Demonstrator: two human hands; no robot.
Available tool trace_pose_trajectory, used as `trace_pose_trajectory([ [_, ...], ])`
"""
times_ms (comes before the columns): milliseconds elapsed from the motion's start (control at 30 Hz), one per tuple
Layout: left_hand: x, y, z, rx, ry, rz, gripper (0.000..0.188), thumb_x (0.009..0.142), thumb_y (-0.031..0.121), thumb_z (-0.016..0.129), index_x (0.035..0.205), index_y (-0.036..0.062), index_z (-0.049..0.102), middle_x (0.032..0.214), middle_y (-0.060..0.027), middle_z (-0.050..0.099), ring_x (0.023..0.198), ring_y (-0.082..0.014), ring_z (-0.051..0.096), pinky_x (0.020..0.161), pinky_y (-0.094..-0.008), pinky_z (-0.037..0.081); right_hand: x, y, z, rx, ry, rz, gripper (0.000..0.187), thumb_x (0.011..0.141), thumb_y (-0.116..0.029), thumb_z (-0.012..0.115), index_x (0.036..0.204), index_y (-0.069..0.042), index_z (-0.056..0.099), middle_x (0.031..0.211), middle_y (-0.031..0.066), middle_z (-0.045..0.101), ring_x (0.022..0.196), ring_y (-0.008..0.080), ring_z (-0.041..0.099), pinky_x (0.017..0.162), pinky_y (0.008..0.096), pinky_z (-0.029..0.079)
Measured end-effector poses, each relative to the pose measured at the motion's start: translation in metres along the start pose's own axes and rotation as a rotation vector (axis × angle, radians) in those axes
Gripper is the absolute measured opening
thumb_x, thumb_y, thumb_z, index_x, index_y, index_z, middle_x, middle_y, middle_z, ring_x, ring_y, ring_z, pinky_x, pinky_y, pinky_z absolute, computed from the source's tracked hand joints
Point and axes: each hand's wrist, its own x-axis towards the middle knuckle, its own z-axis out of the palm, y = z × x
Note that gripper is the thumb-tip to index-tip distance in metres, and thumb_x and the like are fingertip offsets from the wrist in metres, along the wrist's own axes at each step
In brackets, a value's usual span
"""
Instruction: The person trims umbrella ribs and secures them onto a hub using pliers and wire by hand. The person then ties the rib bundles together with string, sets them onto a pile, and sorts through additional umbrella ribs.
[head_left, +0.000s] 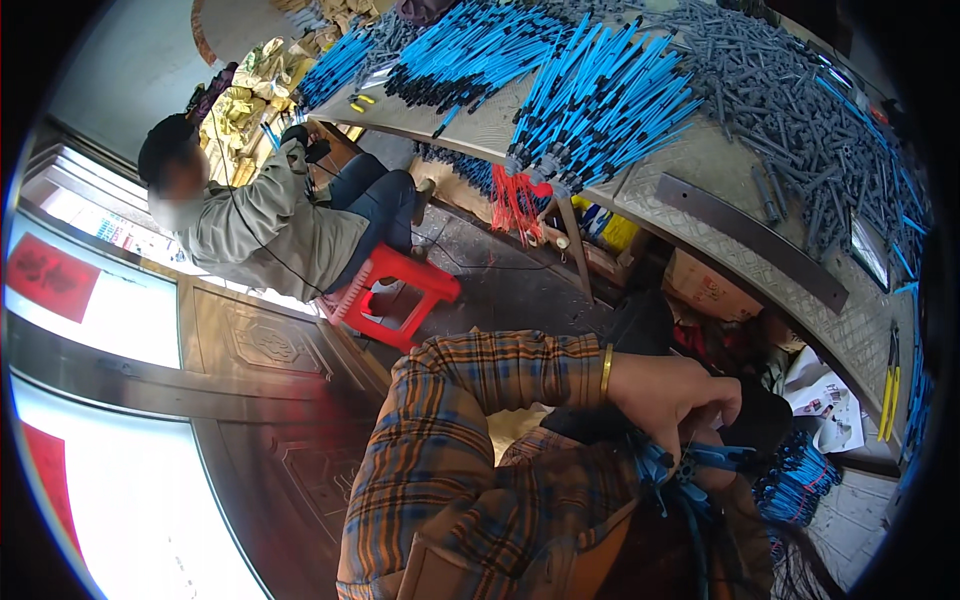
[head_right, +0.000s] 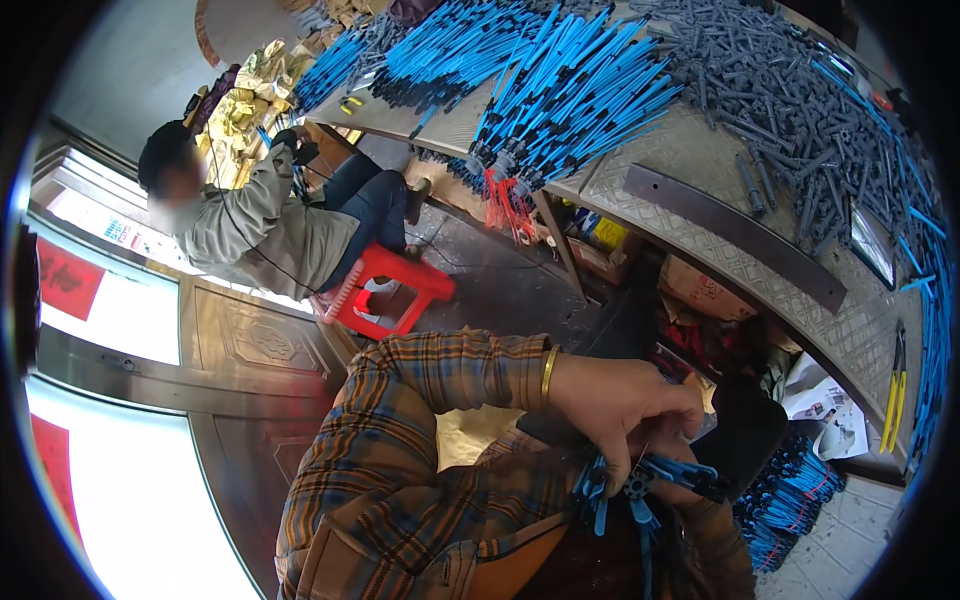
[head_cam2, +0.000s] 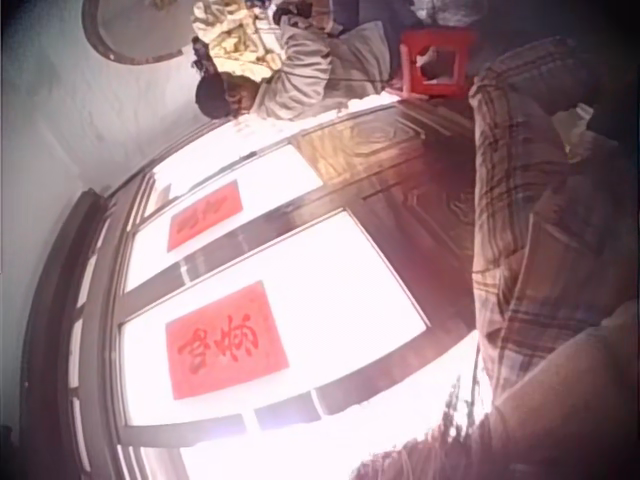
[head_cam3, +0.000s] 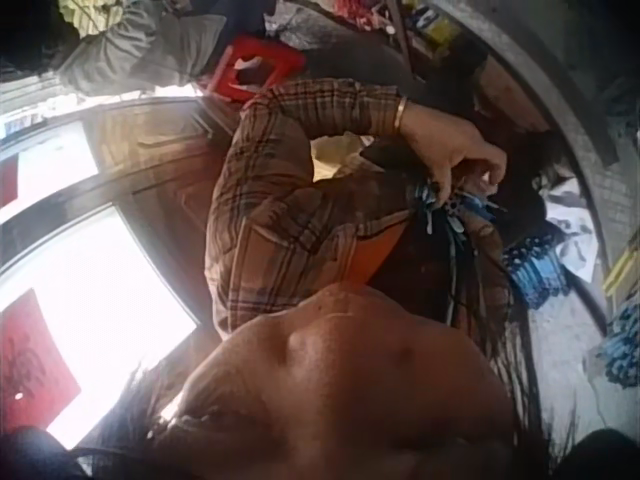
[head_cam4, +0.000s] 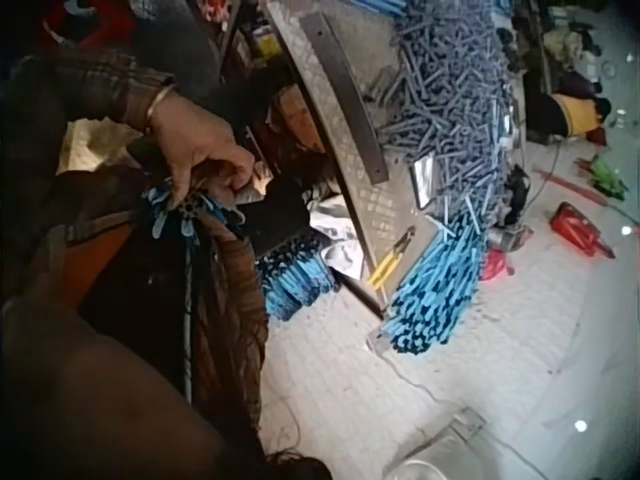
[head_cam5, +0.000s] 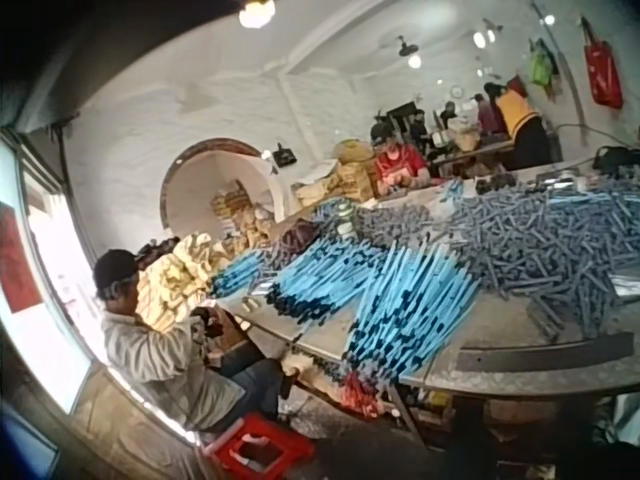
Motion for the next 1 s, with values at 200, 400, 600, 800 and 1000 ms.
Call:
trace_pose_trajectory([
  [200, 0.011, 0.003, -0.002, 0.04, -0.097, -0.003, 0.072, 0.046, 0.026, 0.084, 0.103, 0.0035, 0.045, 0.08, -0.0067, 0.056, 0.073, -0.0199, 0.059, 0.062, -0.0297, 0.047, -0.003, 0.006, 0.002, -0.044, -0.016, -0.018, 0.031, 0.072, -0.014, 0.068, 0.099, -0.005, 0.055, 0.103, 0.0075, 0.054, 0.099, 0.0197, 0.053, 0.088, 0.0336, 0.041],
  [400, 0.014, 0.001, -0.001, 0.15, -0.119, 0.058, 0.076, 0.046, 0.028, 0.084, 0.106, 0.0024, 0.045, 0.082, -0.0074, 0.056, 0.076, -0.0201, 0.058, 0.066, -0.0299, 0.047, -0.011, 0.022, -0.004, -0.127, -0.04, -0.021, 0.042, 0.077, -0.019, 0.064, 0.112, -0.005, 0.044, 0.111, 0.0075, 0.048, 0.106, 0.0186, 0.049, 0.091, 0.0314, 0.04],
  [600, 0.003, -0.033, -0.019, -0.413, 0.283, -0.129, 0.056, 0.063, 0.019, 0.077, 0.106, 0.0017, 0.046, 0.087, -0.0072, 0.059, 0.077, -0.0164, 0.058, 0.065, -0.0273, 0.046, -0.022, 0.029, -0.014, -0.056, 0.217, 0.064, 0.019, 0.076, -0.018, 0.065, 0.088, -0.005, 0.058, 0.095, 0.0076, 0.057, 0.093, 0.0182, 0.055, 0.078, 0.0307, 0.046],
  [800, -0.021, 0.032, 0.004, -0.27, 0.772, -0.134, 0.046, 0.073, 0.016, 0.07, 0.11, 0.0013, 0.048, 0.099, -0.0132, 0.059, 0.09, -0.0222, 0.059, 0.075, -0.0335, 0.048, 0.011, 0.016, -0.034, 0.196, 0.66, -0.181, 0.025, 0.085, -0.026, 0.053, 0.101, -0.006, 0.052, 0.094, 0.0059, 0.056, 0.092, 0.0171, 0.056, 0.074, 0.0282, 0.046],
  [1000, -0.006, 0.005, 0.043, 0.209, 0.959, 0.108, 0.057, 0.073, 0.015, 0.066, 0.121, -0.0018, 0.041, 0.11, -0.0215, 0.053, 0.1, -0.0335, 0.054, 0.084, -0.0391, 0.043, 0.029, 0.05, -0.031, -1.178, 0.676, -0.321, 0.032, 0.089, -0.032, 0.047, 0.11, -0.008, 0.046, 0.102, 0.0057, 0.053, 0.098, 0.0198, 0.054, 0.08, 0.0322, 0.042],
])
